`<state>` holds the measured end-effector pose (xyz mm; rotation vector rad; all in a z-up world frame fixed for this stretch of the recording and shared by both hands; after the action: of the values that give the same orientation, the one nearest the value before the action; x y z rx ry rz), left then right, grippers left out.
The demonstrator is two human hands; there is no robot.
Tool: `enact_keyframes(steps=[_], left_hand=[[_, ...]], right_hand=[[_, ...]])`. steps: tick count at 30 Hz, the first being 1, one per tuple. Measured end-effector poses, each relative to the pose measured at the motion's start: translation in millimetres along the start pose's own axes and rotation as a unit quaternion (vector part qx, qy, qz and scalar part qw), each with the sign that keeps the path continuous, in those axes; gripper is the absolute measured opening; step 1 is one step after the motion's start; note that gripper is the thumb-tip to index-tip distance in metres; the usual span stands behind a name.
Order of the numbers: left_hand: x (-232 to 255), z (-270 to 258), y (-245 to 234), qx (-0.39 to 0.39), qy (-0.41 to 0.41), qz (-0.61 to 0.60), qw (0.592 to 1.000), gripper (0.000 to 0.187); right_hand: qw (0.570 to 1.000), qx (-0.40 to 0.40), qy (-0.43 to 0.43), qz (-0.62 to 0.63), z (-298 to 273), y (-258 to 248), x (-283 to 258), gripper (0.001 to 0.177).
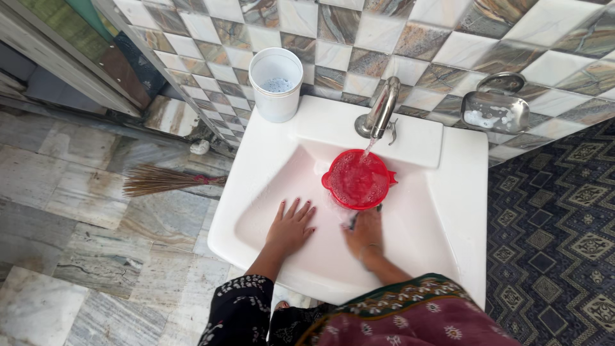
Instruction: The person cleans a white bathroom sink using a green sponge and a red plastic jug. They scrub the sink basin and faucet area, rinse the sponge, and repeatedly pour water from the jug into the sink to rinse away soap suds.
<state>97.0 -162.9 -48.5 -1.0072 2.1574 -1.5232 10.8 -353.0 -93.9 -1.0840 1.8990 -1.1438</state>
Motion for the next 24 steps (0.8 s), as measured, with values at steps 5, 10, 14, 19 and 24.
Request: enact_keyframes(steps=[5,10,14,19,24], left_hand=[[-10,10,25,0.074,-0.013,-0.026,0.997,0.059],[-11,10,34,0.046,-0.017,-0.028,0.998,0.061],[-13,20,41,0.082,-0.023,-0.095,0.992,0.057],[-6,9,-18,0.353,-0.185,-0.447,0.8,0.035],[77,29,-93,0.341,0.008,-0.598,0.725,0.034]], right_hand=[[0.948,0.068,-0.298,0.091,-36,-6,-42,0.078],[0.988,-0.08,-0.13,0.018,-49,-25,63,0.056],[0.988,0.084,-0.129,0.009,-49,-33,76,0.057],[0.919,-0.104,-0.298,0.238,-50,14,37,0.055],[0.82,0.099,0.008,0.564,8,-25,101,0.027]])
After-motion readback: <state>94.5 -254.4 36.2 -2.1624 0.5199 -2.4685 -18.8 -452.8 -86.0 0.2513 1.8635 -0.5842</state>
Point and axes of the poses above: each hand's wrist, its own z-axis towards the middle knuckle, its own y-axis out of the palm, x = y × z, the point moved 5 cm from there along z, towards the middle knuckle, and after that the axes turned 2 degrees about -x, right-handed, at the moved point
